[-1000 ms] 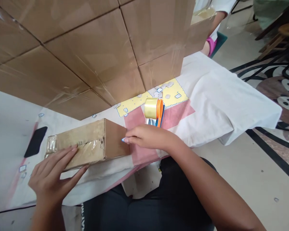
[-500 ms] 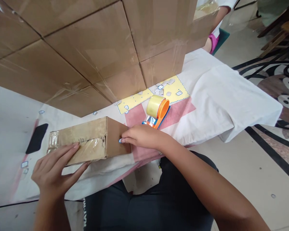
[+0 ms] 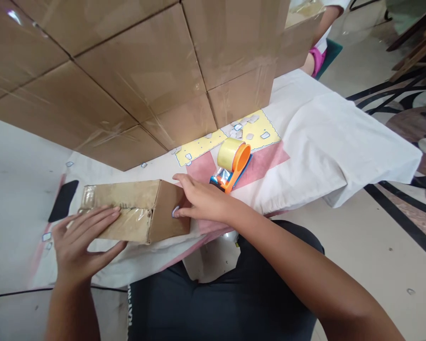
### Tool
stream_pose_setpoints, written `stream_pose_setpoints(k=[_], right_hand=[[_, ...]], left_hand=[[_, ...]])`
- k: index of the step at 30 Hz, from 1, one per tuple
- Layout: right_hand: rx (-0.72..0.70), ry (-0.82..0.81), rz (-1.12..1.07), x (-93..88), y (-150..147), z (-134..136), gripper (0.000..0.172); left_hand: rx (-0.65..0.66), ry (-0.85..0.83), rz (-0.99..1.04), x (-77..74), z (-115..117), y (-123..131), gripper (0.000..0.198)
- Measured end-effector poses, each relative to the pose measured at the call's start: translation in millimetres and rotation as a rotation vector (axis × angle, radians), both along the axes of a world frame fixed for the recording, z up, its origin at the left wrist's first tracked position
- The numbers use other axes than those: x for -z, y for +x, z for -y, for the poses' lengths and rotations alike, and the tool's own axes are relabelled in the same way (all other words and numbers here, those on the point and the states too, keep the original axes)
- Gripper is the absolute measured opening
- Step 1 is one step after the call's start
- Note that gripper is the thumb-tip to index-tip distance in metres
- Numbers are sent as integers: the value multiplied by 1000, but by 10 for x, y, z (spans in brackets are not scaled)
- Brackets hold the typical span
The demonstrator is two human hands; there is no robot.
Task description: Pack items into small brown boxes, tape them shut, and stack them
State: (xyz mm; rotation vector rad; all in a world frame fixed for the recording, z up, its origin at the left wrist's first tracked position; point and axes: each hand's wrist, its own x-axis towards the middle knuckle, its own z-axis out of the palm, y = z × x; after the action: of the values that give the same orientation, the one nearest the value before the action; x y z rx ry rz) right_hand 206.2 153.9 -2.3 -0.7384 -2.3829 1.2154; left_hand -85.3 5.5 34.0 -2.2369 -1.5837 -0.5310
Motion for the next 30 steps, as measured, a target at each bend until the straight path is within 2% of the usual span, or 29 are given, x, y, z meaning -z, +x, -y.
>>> stream_pose_setpoints(k=[3,6,9,12,15,20,25,30], right_hand=[[-64,-20,-31,45,-40,58,70],[-65,38,-27,83,-116,156,59],[-35,69,-14,125,-198,264,55],[-19,74,-26,168,-249,325,51],[-16,67,-18,201,-270,334,45],[-18,83,-4,197,-284,310,44],[-59,74,0,142,-241,282,39],[-24,108,-42,175,-231,304,37]], left_hand=[[-110,-55,89,37,124,228,75],[-163,-53,239,184,275,687,106],[-238,96,363,388,332,1128,114],[-325,270,403,536,266,1347,107],[-381,370,450,581,177,1391,84],[-402,354,540,547,163,1407,61],[-340,358,566,559,185,1405,60],[-360,332,520,566,199,1364,65]])
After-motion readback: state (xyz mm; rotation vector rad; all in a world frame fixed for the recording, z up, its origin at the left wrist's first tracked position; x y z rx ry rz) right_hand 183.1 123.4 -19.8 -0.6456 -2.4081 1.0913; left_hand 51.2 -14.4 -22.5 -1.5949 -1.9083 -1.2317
